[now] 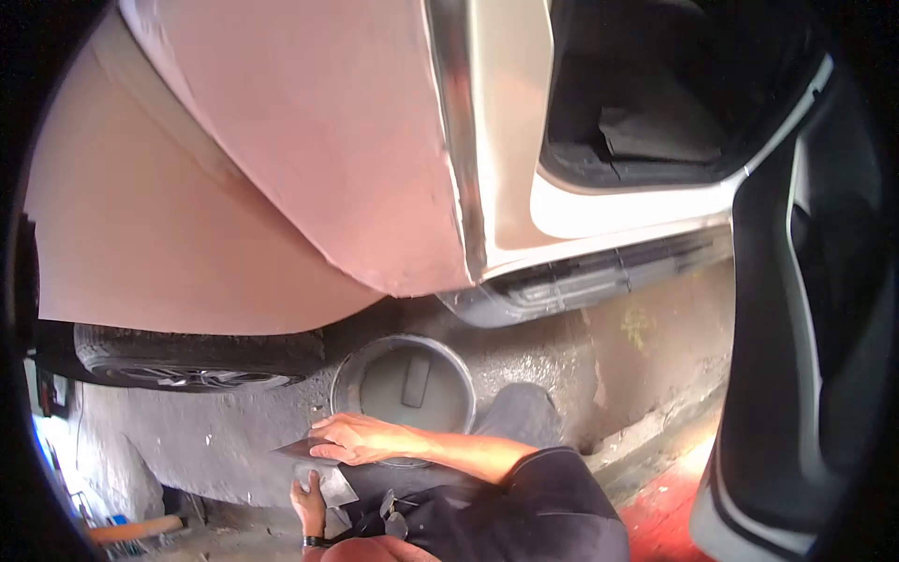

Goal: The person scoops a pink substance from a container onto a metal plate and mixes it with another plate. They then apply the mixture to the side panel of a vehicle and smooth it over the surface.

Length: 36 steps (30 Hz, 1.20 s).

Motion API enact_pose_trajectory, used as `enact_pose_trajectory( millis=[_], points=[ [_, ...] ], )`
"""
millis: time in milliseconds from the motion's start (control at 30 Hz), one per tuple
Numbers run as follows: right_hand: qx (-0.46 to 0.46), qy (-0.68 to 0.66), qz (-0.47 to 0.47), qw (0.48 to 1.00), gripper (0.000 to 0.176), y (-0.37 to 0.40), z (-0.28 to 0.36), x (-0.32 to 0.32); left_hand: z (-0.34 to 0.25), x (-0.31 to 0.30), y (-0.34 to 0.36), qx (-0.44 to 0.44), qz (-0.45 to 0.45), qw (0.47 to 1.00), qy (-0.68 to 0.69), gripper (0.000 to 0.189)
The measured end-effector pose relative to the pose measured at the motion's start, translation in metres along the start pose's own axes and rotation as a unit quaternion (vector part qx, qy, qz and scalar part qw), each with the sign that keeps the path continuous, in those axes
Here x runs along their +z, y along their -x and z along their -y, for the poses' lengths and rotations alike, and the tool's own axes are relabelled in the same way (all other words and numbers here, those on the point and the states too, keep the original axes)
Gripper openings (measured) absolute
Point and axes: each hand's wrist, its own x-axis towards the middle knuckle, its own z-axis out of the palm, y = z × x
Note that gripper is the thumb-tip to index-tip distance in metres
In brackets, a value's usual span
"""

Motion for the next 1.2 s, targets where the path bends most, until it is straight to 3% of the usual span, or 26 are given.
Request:
enact_pose_trajectory(
  millis=[67, 167, 267, 367, 400, 433, 467, 633, 733, 767, 833, 867, 900, 1033, 1133, 1200],
  points=[
    [-0.003, 0.030, 0.007, 1.000, 0.027, -0.001, 0.011, -0.010, -0.034, -0.021, 0.023, -0.007, -0.037, 0.998, -0.044, 0.066],
    [-0.001, 0.022, 0.044, 0.999, 0.027, -0.014, 0.052, -0.034, 0.010, 0.004, 0.029, 0.021, -0.168, 0.982, -0.085, 0.061],
    [0.015, 0.047, 0.104, 0.993, 0.026, -0.038, 0.098, -0.059, -0.044, -0.026, 0.046, 0.052, -0.025, 0.993, 0.107, 0.053],
    [0.005, 0.126, 0.117, 0.985, 0.019, -0.053, 0.131, -0.071, -0.056, -0.019, 0.050, 0.050, -0.095, 0.993, -0.049, 0.049],
    [0.013, 0.153, 0.126, 0.980, 0.019, -0.054, 0.137, -0.075, -0.071, -0.025, 0.051, 0.114, -0.109, 0.987, 0.022, 0.047],
    [0.020, 0.182, 0.131, 0.974, 0.018, -0.056, 0.144, -0.078, -0.076, -0.028, 0.047, 0.099, -0.074, 0.992, -0.027, 0.047],
    [0.029, 0.213, 0.133, 0.968, 0.017, -0.058, 0.149, -0.081, -0.082, -0.028, 0.053, 0.017, -0.044, 0.999, -0.020, 0.052],
    [0.144, 0.265, 0.145, 0.942, 0.027, -0.041, 0.197, -0.090, -0.112, -0.040, 0.076, -0.082, 0.074, 0.989, -0.097, 0.059],
    [0.118, 0.256, 0.165, 0.945, 0.025, -0.055, 0.246, -0.085, -0.135, -0.078, 0.096, -0.075, 0.163, 0.980, -0.082, 0.064],
    [0.124, 0.234, 0.189, 0.945, 0.026, -0.062, 0.260, -0.084, -0.152, -0.107, 0.097, -0.138, 0.240, 0.961, 0.003, 0.059],
    [0.118, 0.223, 0.210, 0.945, 0.026, -0.077, 0.274, -0.082, -0.146, -0.138, 0.097, -0.171, 0.210, 0.921, 0.279, 0.054],
    [0.114, 0.217, 0.221, 0.944, 0.026, -0.086, 0.280, -0.078, -0.141, -0.153, 0.095, -0.181, 0.187, 0.874, 0.410, 0.051],
    [0.102, 0.223, 0.227, 0.942, 0.026, -0.098, 0.284, -0.078, -0.169, -0.196, 0.106, -0.298, 0.166, 0.786, 0.516, 0.048],
    [0.109, 0.247, 0.240, 0.933, 0.026, -0.144, 0.304, -0.070, -0.106, -0.198, 0.101, -0.329, 0.054, 0.789, 0.516, 0.053],
    [0.112, 0.261, 0.237, 0.929, 0.026, -0.176, 0.326, -0.063, -0.069, -0.218, 0.103, -0.446, 0.014, 0.707, 0.549, 0.055],
    [0.095, 0.258, 0.220, 0.936, 0.026, -0.198, 0.341, -0.054, -0.067, -0.237, 0.104, -0.451, 0.004, 0.720, 0.527, 0.057]
  ],
)
